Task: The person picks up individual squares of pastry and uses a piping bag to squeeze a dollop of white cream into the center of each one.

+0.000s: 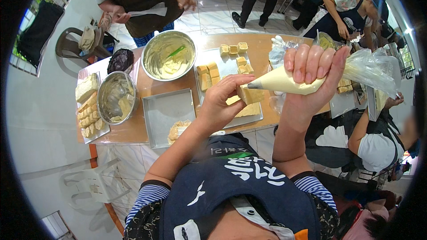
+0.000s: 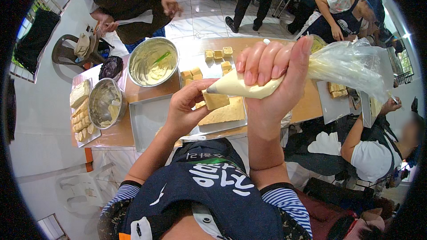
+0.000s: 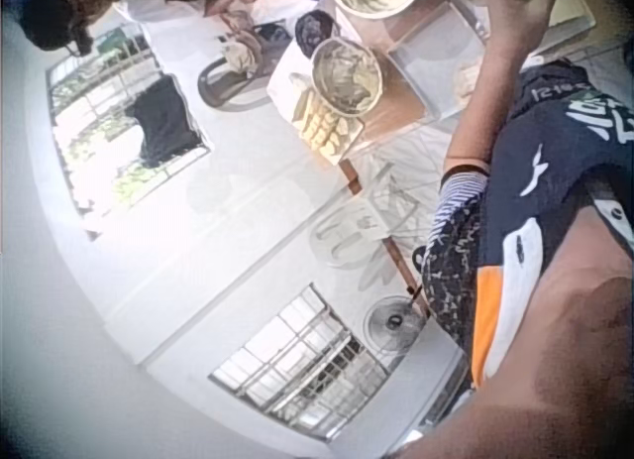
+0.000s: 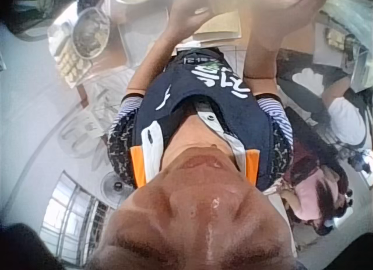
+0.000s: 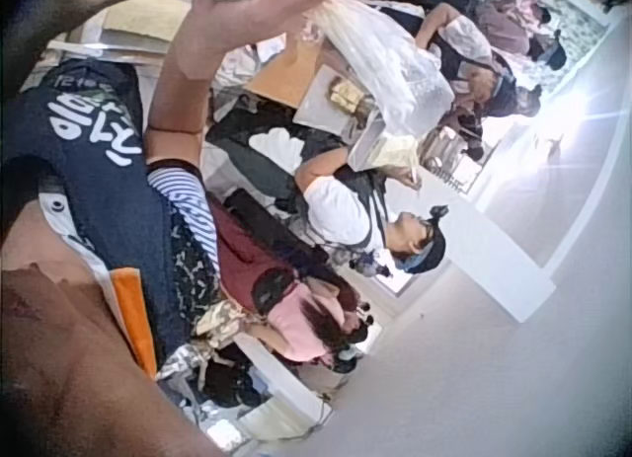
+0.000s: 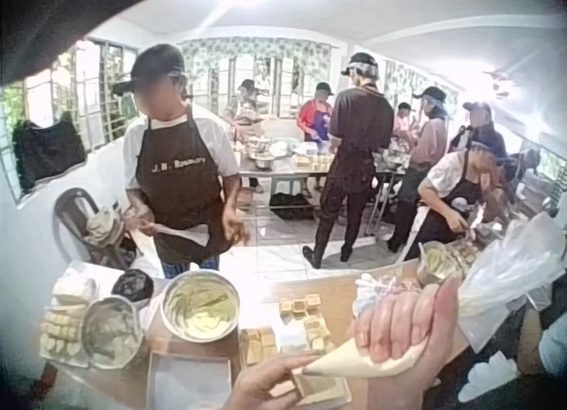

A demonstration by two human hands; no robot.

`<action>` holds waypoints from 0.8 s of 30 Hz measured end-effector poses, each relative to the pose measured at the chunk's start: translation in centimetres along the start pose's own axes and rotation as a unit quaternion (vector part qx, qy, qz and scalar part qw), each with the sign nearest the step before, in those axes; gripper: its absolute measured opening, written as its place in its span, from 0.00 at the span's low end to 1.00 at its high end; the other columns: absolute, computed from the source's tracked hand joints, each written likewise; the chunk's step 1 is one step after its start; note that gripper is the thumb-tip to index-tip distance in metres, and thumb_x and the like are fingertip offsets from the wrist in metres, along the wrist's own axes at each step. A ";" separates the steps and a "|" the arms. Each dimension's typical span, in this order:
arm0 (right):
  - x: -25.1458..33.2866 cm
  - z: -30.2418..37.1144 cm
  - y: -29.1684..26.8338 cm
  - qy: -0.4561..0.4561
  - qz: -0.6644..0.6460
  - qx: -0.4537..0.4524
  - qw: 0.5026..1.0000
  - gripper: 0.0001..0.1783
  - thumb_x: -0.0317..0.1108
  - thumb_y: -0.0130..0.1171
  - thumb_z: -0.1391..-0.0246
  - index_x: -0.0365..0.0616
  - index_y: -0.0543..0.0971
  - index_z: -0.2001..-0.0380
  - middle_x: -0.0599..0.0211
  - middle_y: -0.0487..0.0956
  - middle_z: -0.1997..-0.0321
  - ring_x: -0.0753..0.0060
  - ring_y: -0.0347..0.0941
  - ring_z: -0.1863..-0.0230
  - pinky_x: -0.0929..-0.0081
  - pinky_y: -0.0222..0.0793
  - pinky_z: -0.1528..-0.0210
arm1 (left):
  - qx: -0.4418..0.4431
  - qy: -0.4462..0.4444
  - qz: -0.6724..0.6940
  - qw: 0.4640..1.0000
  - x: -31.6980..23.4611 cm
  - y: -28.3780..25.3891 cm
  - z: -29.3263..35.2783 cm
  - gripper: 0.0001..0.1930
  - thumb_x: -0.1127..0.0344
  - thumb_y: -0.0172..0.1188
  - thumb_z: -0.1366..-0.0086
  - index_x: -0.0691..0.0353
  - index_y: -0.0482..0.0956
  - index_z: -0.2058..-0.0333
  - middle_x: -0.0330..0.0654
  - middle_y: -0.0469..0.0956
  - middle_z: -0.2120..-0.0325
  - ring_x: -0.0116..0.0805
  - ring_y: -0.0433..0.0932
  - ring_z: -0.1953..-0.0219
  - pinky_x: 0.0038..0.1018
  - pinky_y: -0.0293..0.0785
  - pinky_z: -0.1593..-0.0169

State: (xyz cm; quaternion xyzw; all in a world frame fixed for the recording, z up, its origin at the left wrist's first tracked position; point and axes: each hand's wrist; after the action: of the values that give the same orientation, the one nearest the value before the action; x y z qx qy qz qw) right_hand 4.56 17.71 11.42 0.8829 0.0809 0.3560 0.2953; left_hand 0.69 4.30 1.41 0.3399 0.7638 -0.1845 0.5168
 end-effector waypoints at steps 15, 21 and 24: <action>0.5 -0.1 -0.2 -0.003 -0.001 0.007 1.000 0.27 0.48 0.30 0.41 0.50 0.56 0.93 0.74 0.55 0.95 0.77 0.52 0.93 0.76 0.56 0.82 | 0.026 -0.019 0.010 0.999 -0.5 0.0 0.0 0.21 0.83 0.54 0.52 0.66 0.68 0.56 0.45 0.66 0.54 0.34 0.66 0.51 0.27 0.65 0.49; 0.7 -0.1 -0.2 -0.009 -0.009 -0.002 1.000 0.27 0.48 0.30 0.41 0.51 0.56 0.93 0.74 0.56 0.96 0.78 0.52 0.94 0.76 0.56 0.82 | 0.025 -0.020 0.022 0.999 -0.5 0.1 0.0 0.21 0.83 0.54 0.52 0.66 0.68 0.56 0.45 0.66 0.54 0.34 0.66 0.51 0.27 0.65 0.48; 0.8 -0.1 -0.5 -0.007 -0.003 0.003 1.000 0.27 0.48 0.30 0.41 0.51 0.56 0.93 0.74 0.56 0.96 0.78 0.52 0.93 0.76 0.56 0.82 | 0.024 -0.025 0.018 0.999 -0.6 0.2 0.0 0.21 0.83 0.55 0.52 0.66 0.68 0.56 0.45 0.66 0.54 0.34 0.66 0.51 0.27 0.65 0.48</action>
State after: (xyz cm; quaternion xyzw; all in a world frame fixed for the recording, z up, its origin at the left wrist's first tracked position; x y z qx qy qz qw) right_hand 5.15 18.46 11.65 0.8863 0.0822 0.3483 0.2940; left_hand 1.03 4.21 1.99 0.3616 0.7395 -0.2018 0.5307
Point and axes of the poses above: each hand's wrist, its own z-axis away from the middle knuckle, its own y-axis out of the palm, x = y × z
